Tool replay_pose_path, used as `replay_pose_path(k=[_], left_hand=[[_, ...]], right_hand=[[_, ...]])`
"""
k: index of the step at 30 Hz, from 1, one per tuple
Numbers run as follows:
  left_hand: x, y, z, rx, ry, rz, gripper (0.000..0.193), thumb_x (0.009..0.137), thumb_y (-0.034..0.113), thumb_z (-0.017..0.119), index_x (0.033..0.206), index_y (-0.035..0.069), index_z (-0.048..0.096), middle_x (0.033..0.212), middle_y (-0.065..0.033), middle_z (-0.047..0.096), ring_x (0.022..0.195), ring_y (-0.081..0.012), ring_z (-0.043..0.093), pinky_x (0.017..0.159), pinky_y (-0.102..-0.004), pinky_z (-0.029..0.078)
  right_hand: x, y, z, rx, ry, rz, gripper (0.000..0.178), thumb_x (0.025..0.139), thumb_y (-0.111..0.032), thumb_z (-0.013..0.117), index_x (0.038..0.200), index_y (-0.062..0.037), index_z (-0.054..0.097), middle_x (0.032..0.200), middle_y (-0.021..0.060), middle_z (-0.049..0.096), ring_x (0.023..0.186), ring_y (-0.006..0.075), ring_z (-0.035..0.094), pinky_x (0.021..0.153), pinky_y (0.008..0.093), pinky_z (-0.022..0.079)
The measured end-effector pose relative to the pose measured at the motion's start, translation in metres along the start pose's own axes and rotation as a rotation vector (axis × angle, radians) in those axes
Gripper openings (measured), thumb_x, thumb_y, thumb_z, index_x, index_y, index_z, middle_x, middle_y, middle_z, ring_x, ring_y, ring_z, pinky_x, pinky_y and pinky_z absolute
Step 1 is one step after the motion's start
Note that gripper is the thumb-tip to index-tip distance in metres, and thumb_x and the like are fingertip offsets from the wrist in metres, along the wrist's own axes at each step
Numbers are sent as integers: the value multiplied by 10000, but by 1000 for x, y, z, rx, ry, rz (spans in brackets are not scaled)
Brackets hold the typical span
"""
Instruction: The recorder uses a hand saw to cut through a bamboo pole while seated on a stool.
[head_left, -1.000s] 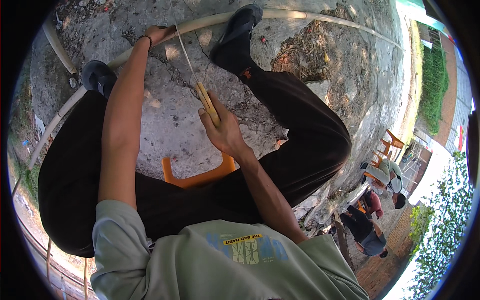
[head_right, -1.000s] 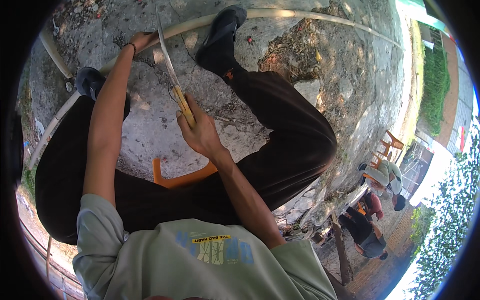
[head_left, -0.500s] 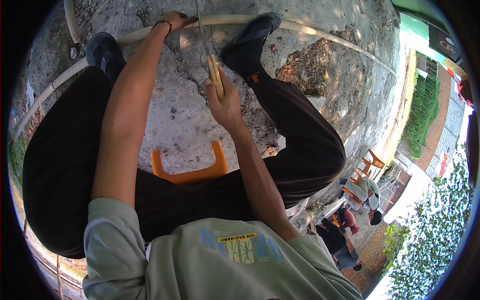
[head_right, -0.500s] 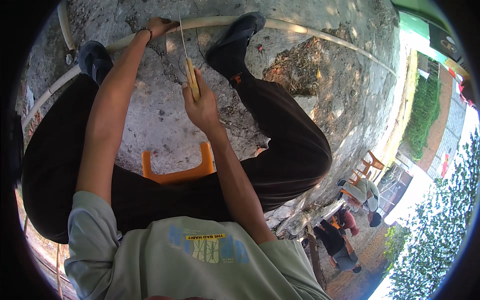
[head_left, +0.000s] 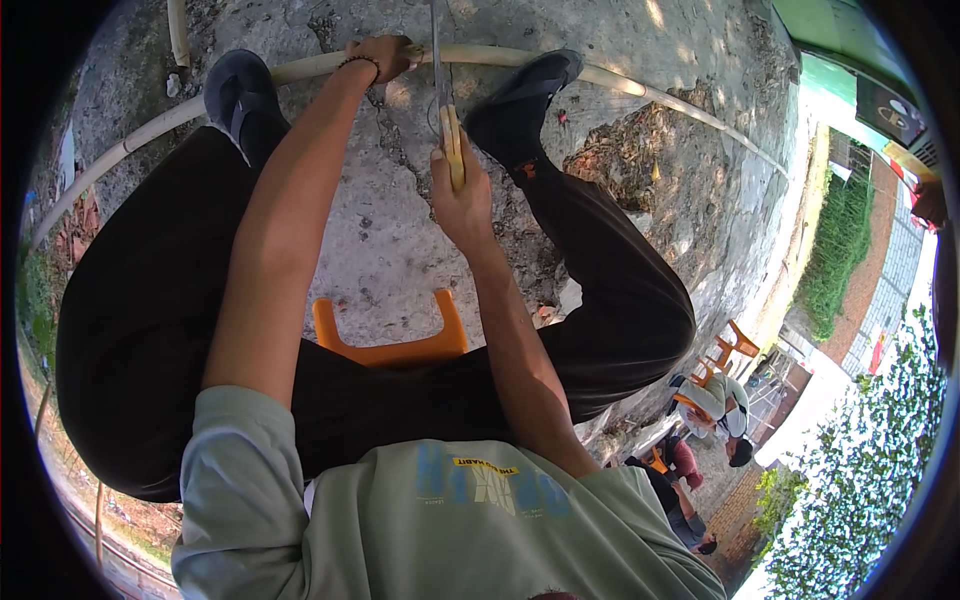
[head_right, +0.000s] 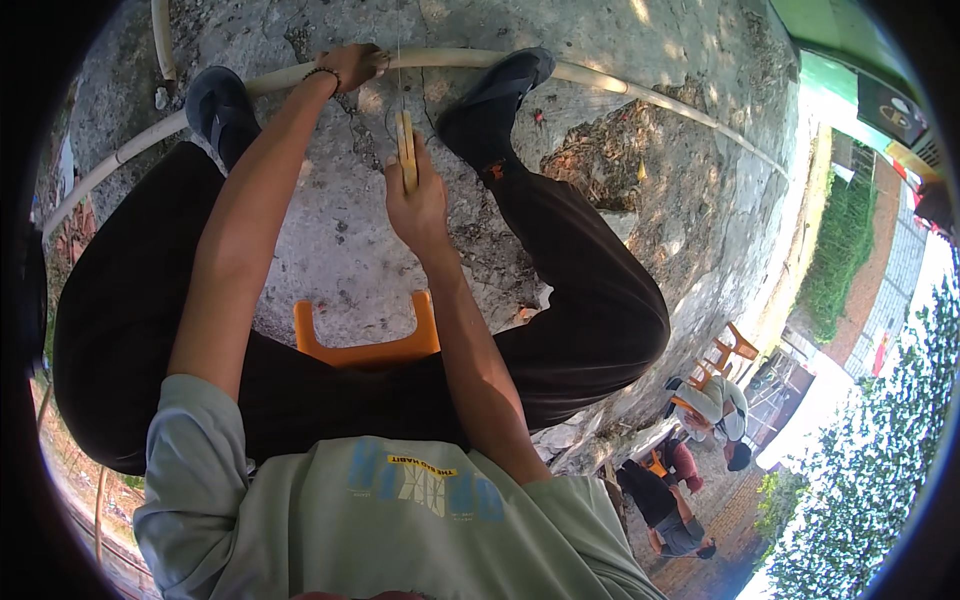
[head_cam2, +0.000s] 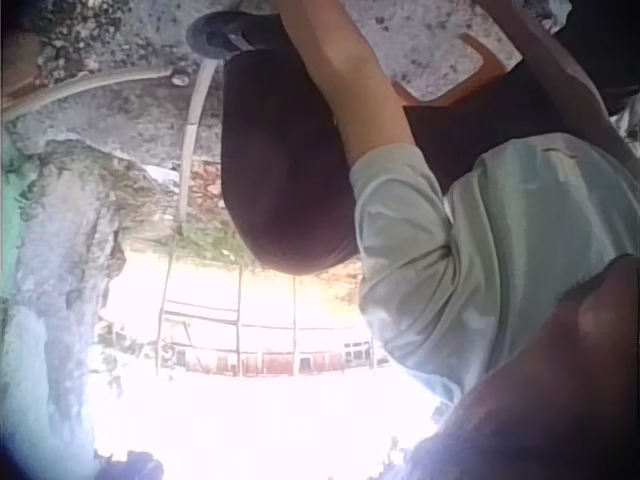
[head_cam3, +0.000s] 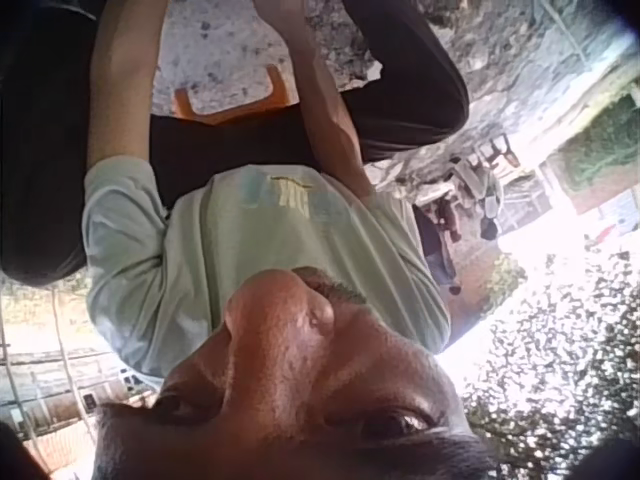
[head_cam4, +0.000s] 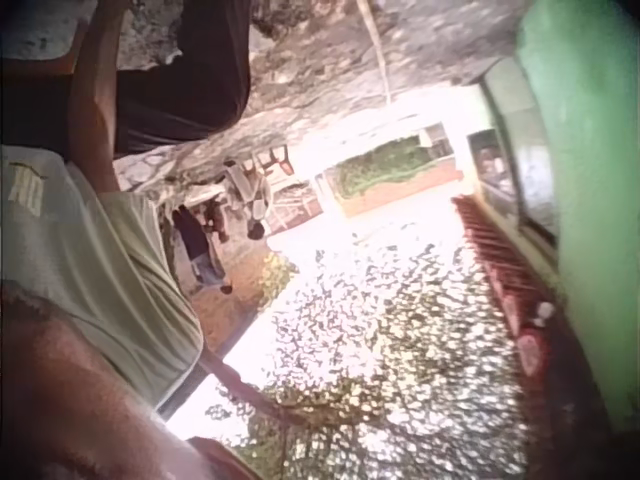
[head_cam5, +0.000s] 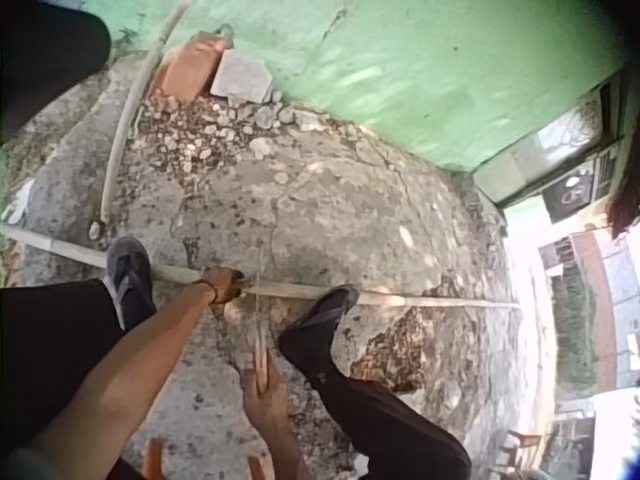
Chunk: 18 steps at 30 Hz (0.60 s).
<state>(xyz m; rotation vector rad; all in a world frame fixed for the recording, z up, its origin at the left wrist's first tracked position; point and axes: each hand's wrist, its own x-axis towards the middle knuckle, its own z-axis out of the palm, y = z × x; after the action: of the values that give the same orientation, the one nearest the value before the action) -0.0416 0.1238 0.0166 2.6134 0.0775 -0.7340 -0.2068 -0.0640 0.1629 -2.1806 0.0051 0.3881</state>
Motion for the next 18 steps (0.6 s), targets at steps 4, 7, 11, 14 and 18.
replay_pose_path(k=[4, 7, 11, 14, 18], left_hand=[[-13, -3, 14, 38, 133, 44, 443, 932, 433, 617, 1343, 276, 562, 1248, -30, 664, 1180, -276, 609, 1020, -540, 387], [-15, -15, 13, 62, 200, 3, 421, 941, 417, 618, 1334, 276, 569, 1243, -30, 660, 1202, -266, 588, 1015, -510, 391], [-21, -4, 11, 21, 190, 24, 400, 950, 388, 616, 1328, 266, 565, 1239, -37, 655, 1200, -270, 580, 1027, -502, 371], [-24, -1, 8, 42, 177, 21, 414, 953, 384, 614, 1346, 269, 549, 1270, -42, 638, 1207, -275, 572, 1031, -504, 367], [-26, -1, 8, 51, 203, 66, 412, 960, 358, 609, 1352, 250, 542, 1313, -46, 612, 1237, -272, 553, 1041, -493, 367]], right_hand=[[5, -30, -21, 5, -132, 157, 562, 975, -250, 548, 1366, 138, 438, 834, 179, 625, 714, 203, 602, 665, 353, 486], [-52, 7, -19, 44, -36, 77, 384, 1001, -284, 533, 1237, 17, 565, 664, 16, 522, 563, 78, 486, 535, 269, 418], [-66, 5, -17, 65, -24, 164, 458, 999, -278, 528, 1320, 48, 505, 742, 68, 578, 622, 118, 538, 578, 285, 442], [3, -15, -19, 163, -108, 190, 564, 999, -276, 521, 1418, 89, 424, 813, 128, 631, 707, 159, 607, 648, 319, 486], [-2, 1, -14, -9, -67, 87, 577, 1000, -264, 518, 1441, 88, 398, 793, 112, 626, 699, 137, 606, 632, 330, 490]])
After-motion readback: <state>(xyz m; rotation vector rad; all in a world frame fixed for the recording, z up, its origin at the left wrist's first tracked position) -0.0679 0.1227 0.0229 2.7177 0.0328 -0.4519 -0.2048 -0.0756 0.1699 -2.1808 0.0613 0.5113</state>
